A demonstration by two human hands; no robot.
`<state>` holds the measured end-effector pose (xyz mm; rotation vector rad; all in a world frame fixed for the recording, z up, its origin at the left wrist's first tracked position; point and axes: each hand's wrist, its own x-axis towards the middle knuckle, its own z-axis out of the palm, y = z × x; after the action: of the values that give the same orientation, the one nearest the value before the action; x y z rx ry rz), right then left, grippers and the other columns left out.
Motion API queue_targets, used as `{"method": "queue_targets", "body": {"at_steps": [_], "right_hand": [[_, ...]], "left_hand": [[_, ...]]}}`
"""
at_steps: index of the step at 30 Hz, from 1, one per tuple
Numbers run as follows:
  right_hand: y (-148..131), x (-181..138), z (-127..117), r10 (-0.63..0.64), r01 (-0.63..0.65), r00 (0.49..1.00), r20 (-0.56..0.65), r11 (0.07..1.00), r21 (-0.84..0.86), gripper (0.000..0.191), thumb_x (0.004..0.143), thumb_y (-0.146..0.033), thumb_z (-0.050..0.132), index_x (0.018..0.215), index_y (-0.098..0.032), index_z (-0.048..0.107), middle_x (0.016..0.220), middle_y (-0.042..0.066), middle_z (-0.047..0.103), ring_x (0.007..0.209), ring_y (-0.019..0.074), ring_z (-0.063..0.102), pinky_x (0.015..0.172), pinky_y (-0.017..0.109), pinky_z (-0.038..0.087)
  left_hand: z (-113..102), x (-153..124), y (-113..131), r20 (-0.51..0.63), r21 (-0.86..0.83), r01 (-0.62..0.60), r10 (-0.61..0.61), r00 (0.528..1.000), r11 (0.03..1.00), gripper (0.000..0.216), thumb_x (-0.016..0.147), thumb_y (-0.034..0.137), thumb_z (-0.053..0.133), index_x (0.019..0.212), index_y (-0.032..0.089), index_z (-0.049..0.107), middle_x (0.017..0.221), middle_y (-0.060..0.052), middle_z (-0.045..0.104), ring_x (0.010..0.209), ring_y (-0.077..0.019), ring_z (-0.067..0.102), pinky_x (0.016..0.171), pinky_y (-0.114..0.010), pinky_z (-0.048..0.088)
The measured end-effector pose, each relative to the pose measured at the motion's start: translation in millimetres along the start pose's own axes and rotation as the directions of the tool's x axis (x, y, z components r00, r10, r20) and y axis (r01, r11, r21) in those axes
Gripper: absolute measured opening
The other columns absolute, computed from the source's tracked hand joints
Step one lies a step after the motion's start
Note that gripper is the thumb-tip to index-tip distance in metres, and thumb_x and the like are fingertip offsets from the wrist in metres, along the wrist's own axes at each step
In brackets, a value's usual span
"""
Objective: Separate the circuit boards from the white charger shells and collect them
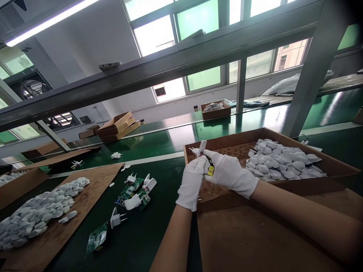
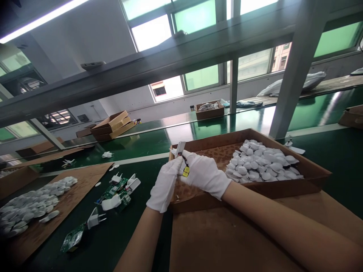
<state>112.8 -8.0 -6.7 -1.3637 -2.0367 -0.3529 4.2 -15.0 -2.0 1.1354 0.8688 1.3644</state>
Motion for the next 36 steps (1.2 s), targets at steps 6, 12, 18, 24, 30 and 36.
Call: {"method": "queue_targets", "body": {"at_steps": [6, 12, 18, 24, 30, 36], "right_hand": [[0, 0, 0, -0.008, 0.007, 1.000, 0.009, 0.999, 0.043, 0.061, 0.066, -0.044, 0.052, 0.120, -0.018, 0.046, 0.095, 0.009, 0.065, 0.072, 0.0233, 0.062, 0.057, 0.030, 0.044], [1, 0, -1, -0.021, 0.026, 0.998, -0.058, 0.994, 0.105, 0.060, 0.066, -0.046, 0.052, 0.120, -0.020, 0.046, 0.090, 0.006, 0.066, 0.070, 0.0214, 0.062, 0.056, 0.029, 0.045], [3, -1, -4, -0.112, 0.130, 0.987, -0.115, 0.978, 0.164, 0.062, 0.063, -0.044, 0.056, 0.118, -0.016, 0.048, 0.095, 0.008, 0.064, 0.074, 0.0222, 0.062, 0.059, 0.029, 0.046], [2, -1, -6, -0.111, 0.136, 0.986, -0.128, 0.970, 0.203, 0.062, 0.063, -0.042, 0.055, 0.118, -0.016, 0.048, 0.095, 0.008, 0.065, 0.074, 0.0215, 0.062, 0.062, 0.029, 0.047], [3, -1, -4, -0.097, 0.120, 0.988, -0.119, 0.972, 0.201, 0.066, 0.062, -0.047, 0.056, 0.121, -0.017, 0.046, 0.098, 0.007, 0.064, 0.077, 0.0229, 0.062, 0.063, 0.031, 0.048], [1, 2, -1, 0.105, -0.082, 0.991, -0.080, 0.966, 0.247, 0.053, 0.064, -0.042, 0.055, 0.113, -0.022, 0.051, 0.086, 0.003, 0.066, 0.073, 0.0213, 0.062, 0.061, 0.029, 0.047]], "left_hand": [[2, -4, -3, -0.031, 0.101, -0.078, 0.081, 0.996, 0.992, 0.022, 0.070, 0.035, 0.059, 0.070, 0.014, 0.065, 0.063, -0.001, 0.061, 0.061, -0.0130, 0.055, 0.058, -0.023, 0.042], [0, 0, -3, 0.019, -0.119, 0.036, -0.034, 0.999, 0.992, 0.020, 0.070, 0.036, 0.061, 0.076, 0.016, 0.064, 0.062, 0.000, 0.059, 0.061, -0.0111, 0.056, 0.060, -0.021, 0.044], [0, 1, -6, 0.167, -0.274, 0.159, -0.116, 0.979, 0.949, 0.018, 0.072, 0.033, 0.061, 0.081, 0.017, 0.062, 0.058, 0.002, 0.055, 0.056, -0.0097, 0.055, 0.061, -0.022, 0.046], [-1, -1, -6, 0.236, -0.323, 0.181, -0.106, 0.966, 0.929, 0.018, 0.071, 0.032, 0.062, 0.082, 0.017, 0.061, 0.055, 0.003, 0.051, 0.050, -0.0077, 0.051, 0.054, -0.019, 0.044], [0, -1, 2, 0.157, -0.195, 0.200, -0.171, 0.973, 0.960, 0.042, 0.069, 0.057, 0.051, 0.069, 0.016, 0.060, 0.054, 0.000, 0.053, 0.057, -0.0117, 0.055, 0.056, -0.021, 0.044], [1, -3, 3, -0.087, 0.163, -0.163, 0.179, 0.980, 0.973, 0.031, 0.072, 0.045, 0.055, 0.082, 0.018, 0.065, 0.074, 0.000, 0.064, 0.072, -0.0122, 0.057, 0.066, -0.020, 0.045]]}}
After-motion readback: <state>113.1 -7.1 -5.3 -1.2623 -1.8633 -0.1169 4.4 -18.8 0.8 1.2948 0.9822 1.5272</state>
